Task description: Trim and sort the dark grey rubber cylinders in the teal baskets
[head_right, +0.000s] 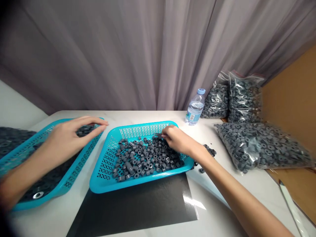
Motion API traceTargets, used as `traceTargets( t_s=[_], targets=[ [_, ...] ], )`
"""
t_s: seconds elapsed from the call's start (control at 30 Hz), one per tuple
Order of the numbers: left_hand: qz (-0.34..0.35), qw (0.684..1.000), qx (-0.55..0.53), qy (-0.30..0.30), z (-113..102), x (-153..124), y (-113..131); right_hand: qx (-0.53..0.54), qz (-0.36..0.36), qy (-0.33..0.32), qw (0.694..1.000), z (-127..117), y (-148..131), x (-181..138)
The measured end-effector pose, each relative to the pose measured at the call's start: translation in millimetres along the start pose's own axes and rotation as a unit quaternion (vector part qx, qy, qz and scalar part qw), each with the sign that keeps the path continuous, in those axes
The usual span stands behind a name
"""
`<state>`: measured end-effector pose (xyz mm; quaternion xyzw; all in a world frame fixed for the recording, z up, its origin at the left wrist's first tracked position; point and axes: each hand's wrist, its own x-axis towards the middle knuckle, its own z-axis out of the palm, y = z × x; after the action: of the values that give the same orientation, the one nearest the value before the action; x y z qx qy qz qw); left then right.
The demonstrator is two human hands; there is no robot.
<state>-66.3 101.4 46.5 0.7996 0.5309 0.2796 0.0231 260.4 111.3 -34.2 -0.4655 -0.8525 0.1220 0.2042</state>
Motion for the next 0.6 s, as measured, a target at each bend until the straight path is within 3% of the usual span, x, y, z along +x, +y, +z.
traceTargets(
  t_s=[0.23,0.4,0.6],
  targets=[
    [0.076,0.985,-0.066,-0.138,37,8,23,-0.017,0.002,-0.040,0.999,14,7,0],
    [0.072,0.990,-0.046,-0.113,37,13,21,-0.007,0.020,-0.039,0.999,12,6,0],
    [0.069,0.983,-0.085,-0.149,40,8,31,0.100,0.042,0.008,0.994,-25,-5,0]
  ],
)
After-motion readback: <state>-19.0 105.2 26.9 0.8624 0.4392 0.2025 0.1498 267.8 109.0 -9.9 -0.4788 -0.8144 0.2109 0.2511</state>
